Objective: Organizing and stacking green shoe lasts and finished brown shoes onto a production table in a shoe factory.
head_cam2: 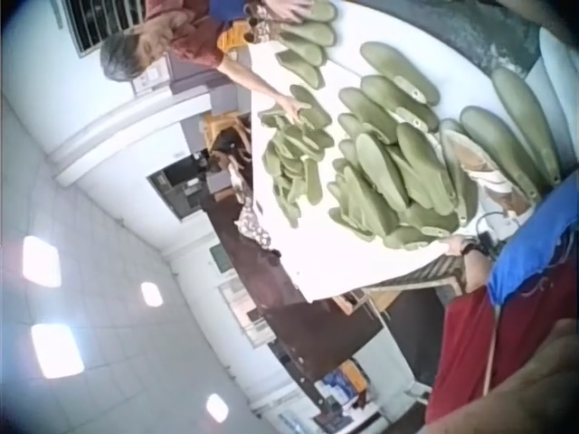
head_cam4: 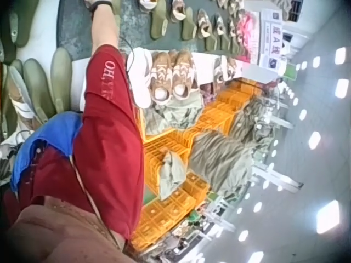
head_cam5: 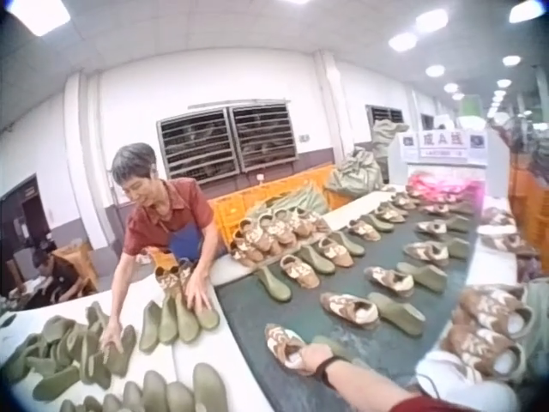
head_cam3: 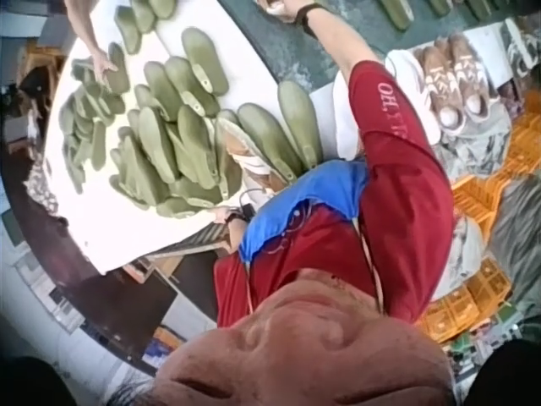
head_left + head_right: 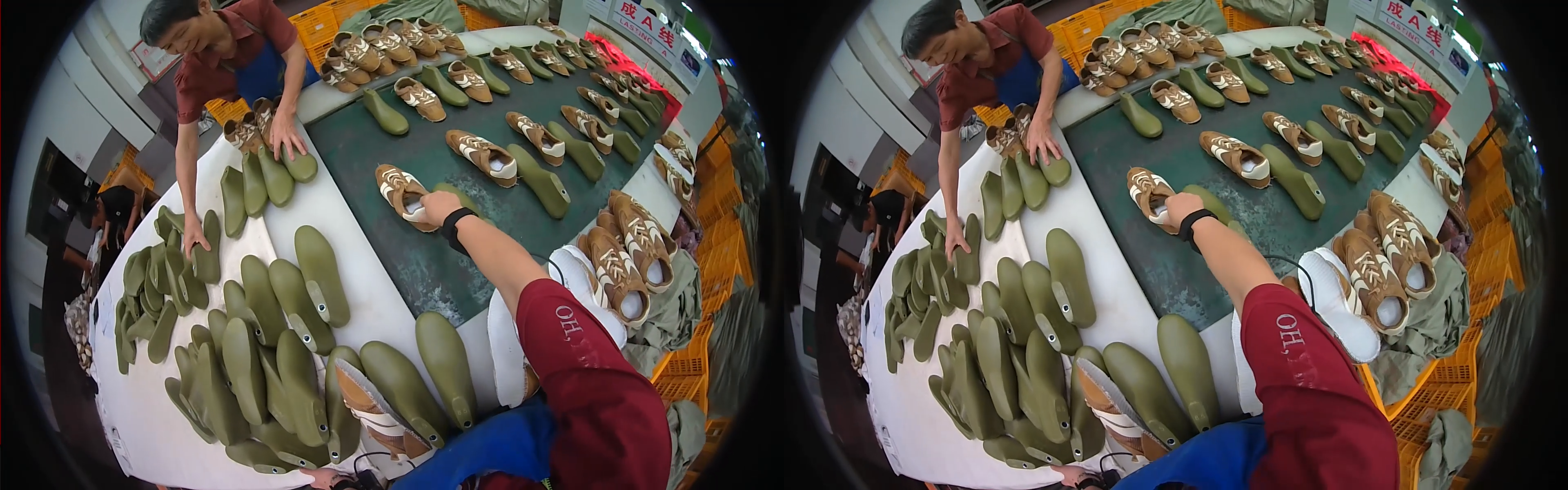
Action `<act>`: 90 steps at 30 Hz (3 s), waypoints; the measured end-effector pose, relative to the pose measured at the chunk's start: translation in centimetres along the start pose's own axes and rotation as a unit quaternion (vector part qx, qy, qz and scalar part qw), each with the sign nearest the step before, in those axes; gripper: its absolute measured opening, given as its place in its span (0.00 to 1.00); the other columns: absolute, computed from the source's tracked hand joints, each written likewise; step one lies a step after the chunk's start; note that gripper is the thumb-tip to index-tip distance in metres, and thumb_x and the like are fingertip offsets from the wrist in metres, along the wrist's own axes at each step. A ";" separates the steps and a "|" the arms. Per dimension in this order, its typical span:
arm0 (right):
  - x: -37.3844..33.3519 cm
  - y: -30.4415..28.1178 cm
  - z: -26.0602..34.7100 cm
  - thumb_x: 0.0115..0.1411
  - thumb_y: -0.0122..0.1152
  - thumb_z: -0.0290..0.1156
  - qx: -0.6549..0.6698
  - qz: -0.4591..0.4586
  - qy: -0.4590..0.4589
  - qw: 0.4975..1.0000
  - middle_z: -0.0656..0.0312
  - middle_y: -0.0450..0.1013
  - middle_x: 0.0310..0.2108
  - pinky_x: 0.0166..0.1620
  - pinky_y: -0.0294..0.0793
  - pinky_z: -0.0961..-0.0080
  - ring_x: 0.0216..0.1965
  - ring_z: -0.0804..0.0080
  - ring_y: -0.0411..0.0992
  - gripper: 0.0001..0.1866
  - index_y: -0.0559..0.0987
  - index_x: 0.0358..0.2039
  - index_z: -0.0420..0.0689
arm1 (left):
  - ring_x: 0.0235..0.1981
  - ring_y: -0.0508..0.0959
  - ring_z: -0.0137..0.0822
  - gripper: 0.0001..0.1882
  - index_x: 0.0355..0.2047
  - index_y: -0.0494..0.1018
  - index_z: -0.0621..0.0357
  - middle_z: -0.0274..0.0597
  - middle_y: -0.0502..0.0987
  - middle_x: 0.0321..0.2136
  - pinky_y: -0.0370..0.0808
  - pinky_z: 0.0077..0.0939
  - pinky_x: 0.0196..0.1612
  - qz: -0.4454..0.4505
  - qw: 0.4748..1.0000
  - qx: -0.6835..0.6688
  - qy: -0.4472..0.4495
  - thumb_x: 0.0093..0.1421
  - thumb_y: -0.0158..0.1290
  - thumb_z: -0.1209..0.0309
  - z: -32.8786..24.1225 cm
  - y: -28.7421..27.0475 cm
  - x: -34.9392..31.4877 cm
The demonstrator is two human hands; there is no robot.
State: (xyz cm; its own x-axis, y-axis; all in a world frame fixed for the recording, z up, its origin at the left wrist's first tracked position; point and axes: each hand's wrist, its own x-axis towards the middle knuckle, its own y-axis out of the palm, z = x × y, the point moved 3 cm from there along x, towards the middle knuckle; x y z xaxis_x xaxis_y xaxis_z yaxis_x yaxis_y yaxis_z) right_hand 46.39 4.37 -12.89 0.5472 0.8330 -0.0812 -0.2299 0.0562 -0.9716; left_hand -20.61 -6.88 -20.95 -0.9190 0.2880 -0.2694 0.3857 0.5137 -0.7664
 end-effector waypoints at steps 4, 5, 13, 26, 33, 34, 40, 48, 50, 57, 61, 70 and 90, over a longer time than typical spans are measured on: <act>0.1 0.2 -0.2 0.50 0.56 0.37 -0.018 0.017 0.008 1.000 0.53 0.74 0.33 0.40 0.72 0.66 0.38 0.60 0.73 0.12 0.77 0.34 0.47 | 0.47 0.68 0.59 0.48 0.50 0.58 0.76 0.69 0.64 0.47 0.66 0.44 0.50 0.004 1.000 0.012 0.012 0.50 0.41 0.36 -0.2 0.0 0.1; -0.4 -0.5 -1.2 0.50 0.55 0.36 0.014 0.005 -0.003 1.000 0.53 0.74 0.34 0.40 0.72 0.66 0.38 0.60 0.73 0.14 0.75 0.38 0.48 | 0.47 0.68 0.59 0.48 0.50 0.58 0.76 0.69 0.64 0.47 0.66 0.44 0.50 0.013 1.000 0.017 0.016 0.50 0.41 0.36 -0.2 0.5 -0.2; -2.2 -5.2 -6.2 0.41 0.63 0.51 -0.068 0.077 -0.027 0.994 0.53 0.73 0.38 0.43 0.71 0.63 0.41 0.58 0.72 0.32 0.71 0.47 0.49 | 0.47 0.68 0.59 0.49 0.50 0.58 0.75 0.69 0.64 0.48 0.66 0.44 0.50 0.003 1.000 -0.004 -0.002 0.49 0.41 0.35 0.2 0.1 0.7; -7.2 -0.3 -10.6 0.46 0.60 0.36 -0.105 0.147 -0.017 0.983 0.46 0.72 0.37 0.44 0.70 0.63 0.40 0.52 0.71 0.39 0.55 0.58 0.43 | 0.42 0.70 0.60 0.37 0.50 0.61 0.64 0.64 0.71 0.40 0.66 0.45 0.45 -0.082 0.995 -0.055 0.021 0.53 0.44 0.42 -0.2 -0.3 -1.1; -6.1 -0.3 -9.3 0.46 0.62 0.35 -0.093 0.172 0.023 0.980 0.44 0.70 0.41 0.47 0.69 0.65 0.44 0.52 0.69 0.41 0.53 0.59 0.42 | 0.43 0.70 0.60 0.38 0.53 0.59 0.62 0.64 0.70 0.42 0.66 0.45 0.46 -0.090 0.995 -0.046 0.006 0.52 0.45 0.43 -0.2 -1.1 -1.9; -6.0 -0.2 -9.5 0.46 0.62 0.35 -0.095 0.171 0.020 0.980 0.44 0.70 0.41 0.47 0.69 0.65 0.44 0.52 0.69 0.41 0.53 0.59 0.42 | 0.43 0.70 0.60 0.38 0.53 0.59 0.62 0.64 0.70 0.42 0.66 0.45 0.46 -0.091 0.995 -0.047 0.003 0.52 0.45 0.43 -0.1 -1.1 -1.9; -5.5 0.6 -10.4 0.43 0.64 0.36 -0.092 0.145 0.013 0.985 0.43 0.72 0.38 0.45 0.70 0.64 0.42 0.51 0.70 0.41 0.56 0.56 0.40 | 0.43 0.70 0.59 0.37 0.52 0.59 0.62 0.63 0.70 0.42 0.66 0.45 0.45 -0.088 0.994 -0.063 0.011 0.53 0.46 0.45 -0.5 -0.9 -1.8; -6.8 -0.6 -10.3 0.46 0.62 0.37 -0.116 0.174 0.065 0.976 0.45 0.71 0.40 0.46 0.70 0.66 0.43 0.55 0.70 0.42 0.53 0.59 0.42 | 0.44 0.69 0.60 0.40 0.53 0.58 0.64 0.65 0.70 0.42 0.66 0.43 0.46 -0.061 0.996 -0.062 -0.008 0.51 0.47 0.42 -1.0 -0.8 -2.2; -5.6 0.6 -10.3 0.45 0.62 0.38 -0.108 0.157 0.045 0.981 0.45 0.72 0.38 0.45 0.70 0.65 0.42 0.54 0.71 0.42 0.54 0.57 0.39 | 0.43 0.70 0.61 0.40 0.55 0.55 0.63 0.67 0.70 0.40 0.67 0.44 0.45 -0.068 0.993 -0.085 0.040 0.52 0.47 0.44 2.5 0.4 1.6; -5.9 1.2 -12.1 0.44 0.62 0.39 -0.102 0.119 0.061 0.986 0.48 0.73 0.36 0.42 0.71 0.63 0.39 0.55 0.72 0.33 0.63 0.50 0.44 | 0.44 0.70 0.56 0.39 0.48 0.64 0.67 0.65 0.69 0.43 0.67 0.39 0.47 -0.023 0.998 0.020 0.057 0.53 0.42 0.40 0.1 -1.5 -1.5; -5.6 0.2 -11.1 0.44 0.62 0.44 -0.157 0.167 0.039 0.973 0.51 0.73 0.39 0.44 0.71 0.64 0.42 0.57 0.71 0.32 0.65 0.49 0.45 | 0.41 0.72 0.55 0.34 0.46 0.67 0.67 0.63 0.70 0.42 0.69 0.40 0.44 -0.026 0.995 -0.049 0.084 0.55 0.42 0.44 0.5 -0.6 -1.2; -6.4 -6.5 1.8 0.48 0.58 0.47 -0.066 0.149 -0.331 0.930 0.50 0.72 0.40 0.46 0.69 0.65 0.43 0.54 0.70 0.26 0.74 0.43 0.43 | 0.34 0.77 0.52 0.33 0.45 0.63 0.62 0.57 0.75 0.32 0.74 0.41 0.35 -0.047 0.997 -0.055 0.038 0.53 0.46 0.44 0.2 0.5 -0.6; -30.7 5.0 19.7 0.54 0.45 0.40 -0.100 0.303 -0.356 0.878 0.32 0.53 0.53 0.44 0.70 0.59 0.37 0.40 0.70 0.23 0.68 0.49 0.46 | 0.45 0.69 0.58 0.39 0.58 0.50 0.62 0.66 0.67 0.44 0.66 0.44 0.46 0.010 0.988 -0.151 0.006 0.56 0.43 0.46 0.9 -0.1 -0.9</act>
State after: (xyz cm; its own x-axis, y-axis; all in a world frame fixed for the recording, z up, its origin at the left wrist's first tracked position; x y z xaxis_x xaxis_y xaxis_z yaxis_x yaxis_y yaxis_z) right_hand 12.62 -10.10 -10.93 -0.2861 0.8133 -0.5066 -0.1197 -0.5549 -0.8232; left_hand -19.85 -7.89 -21.17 -0.9106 0.3090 -0.2745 0.4123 0.7253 -0.5513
